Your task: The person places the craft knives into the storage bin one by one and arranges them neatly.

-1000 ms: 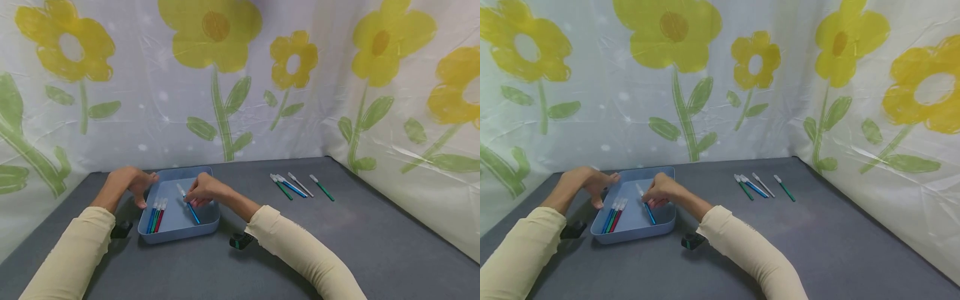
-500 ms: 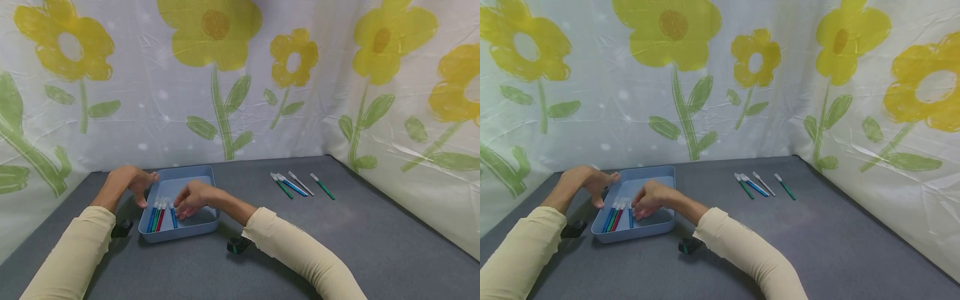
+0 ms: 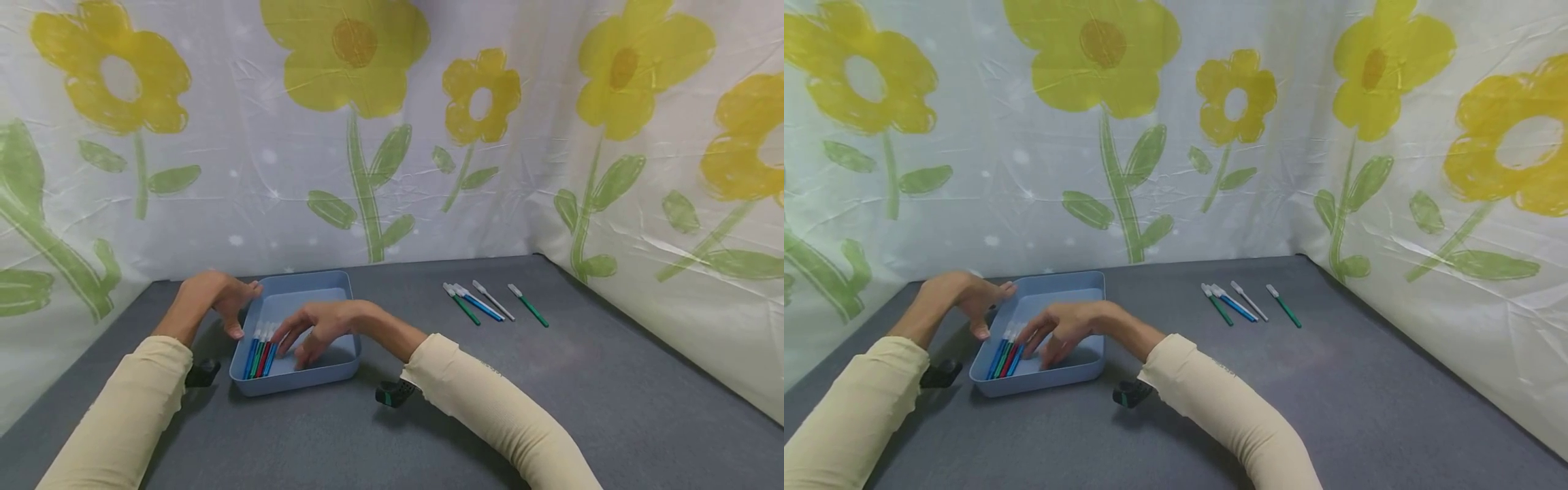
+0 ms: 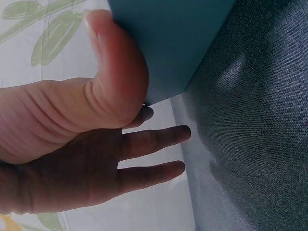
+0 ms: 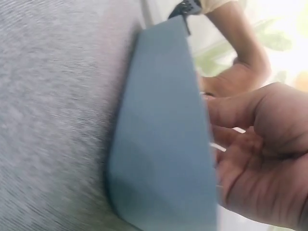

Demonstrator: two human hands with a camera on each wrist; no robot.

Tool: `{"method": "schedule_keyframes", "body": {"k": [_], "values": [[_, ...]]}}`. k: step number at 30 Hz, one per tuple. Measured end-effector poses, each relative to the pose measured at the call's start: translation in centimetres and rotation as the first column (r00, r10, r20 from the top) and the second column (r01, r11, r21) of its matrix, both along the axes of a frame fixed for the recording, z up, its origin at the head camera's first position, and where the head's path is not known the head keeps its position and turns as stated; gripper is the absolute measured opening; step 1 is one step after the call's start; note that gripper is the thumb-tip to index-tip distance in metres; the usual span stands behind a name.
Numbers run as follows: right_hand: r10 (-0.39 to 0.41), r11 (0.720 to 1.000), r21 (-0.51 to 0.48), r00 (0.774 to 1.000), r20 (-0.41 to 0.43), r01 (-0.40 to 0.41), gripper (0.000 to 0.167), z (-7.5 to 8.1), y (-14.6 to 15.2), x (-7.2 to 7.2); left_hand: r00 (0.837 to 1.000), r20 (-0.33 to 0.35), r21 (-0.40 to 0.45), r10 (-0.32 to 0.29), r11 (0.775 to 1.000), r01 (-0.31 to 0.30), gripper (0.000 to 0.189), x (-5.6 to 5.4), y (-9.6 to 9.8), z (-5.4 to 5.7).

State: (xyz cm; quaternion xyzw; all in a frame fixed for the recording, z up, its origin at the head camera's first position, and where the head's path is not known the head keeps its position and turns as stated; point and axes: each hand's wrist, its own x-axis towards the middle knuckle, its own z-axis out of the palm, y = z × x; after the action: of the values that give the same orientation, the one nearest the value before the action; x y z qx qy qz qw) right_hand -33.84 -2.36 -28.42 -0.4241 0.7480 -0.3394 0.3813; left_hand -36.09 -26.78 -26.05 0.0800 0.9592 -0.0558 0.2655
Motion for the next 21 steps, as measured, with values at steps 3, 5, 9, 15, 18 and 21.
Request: {"method": "schedule_keyframes", "body": {"k": [3, 5, 9, 15, 18, 21], "values": [[-0.023, 1.0, -0.018, 0.999, -0.043, 0.023, 0.048, 1.2, 0.8, -0.3, 1.0, -0.005, 0.003, 0.004, 1.0, -0.004, 0.136, 0.0, 0.0, 0.0], [-0.066, 0.997, -0.045, 0.995, -0.07, 0.063, 0.044, 2.1, 1.5, -0.6, 1.0, -0.002, 0.01, 0.014, 1.0, -0.014, 0.136, -0.1, 0.0, 0.0], [-0.168, 0.982, -0.103, 0.978, -0.12, 0.156, 0.038, 4.6, 3.8, -1.5, 1.0, 0.012, 0.035, 0.011, 0.999, -0.011, 0.135, -0.2, 0.1, 0.0], [-0.367, 0.915, -0.233, 0.92, -0.136, 0.33, 0.037, 8.0, 9.0, -3.4, 1.0, 0.016, 0.077, 0.004, 0.997, -0.006, 0.136, 0.1, -0.2, 0.2], [-0.435, 0.88, -0.281, 0.887, -0.152, 0.383, 0.038, 9.1, 12.0, -4.1, 1.0, 0.013, 0.078, 0.009, 0.997, -0.01, 0.136, 0.3, -0.1, 0.1], [-0.493, 0.847, -0.313, 0.855, -0.16, 0.43, 0.039, 9.8, 14.7, -4.7, 1.0, 0.008, 0.064, 0.017, 0.998, -0.018, 0.136, 0.3, 0.0, 0.0]]}}
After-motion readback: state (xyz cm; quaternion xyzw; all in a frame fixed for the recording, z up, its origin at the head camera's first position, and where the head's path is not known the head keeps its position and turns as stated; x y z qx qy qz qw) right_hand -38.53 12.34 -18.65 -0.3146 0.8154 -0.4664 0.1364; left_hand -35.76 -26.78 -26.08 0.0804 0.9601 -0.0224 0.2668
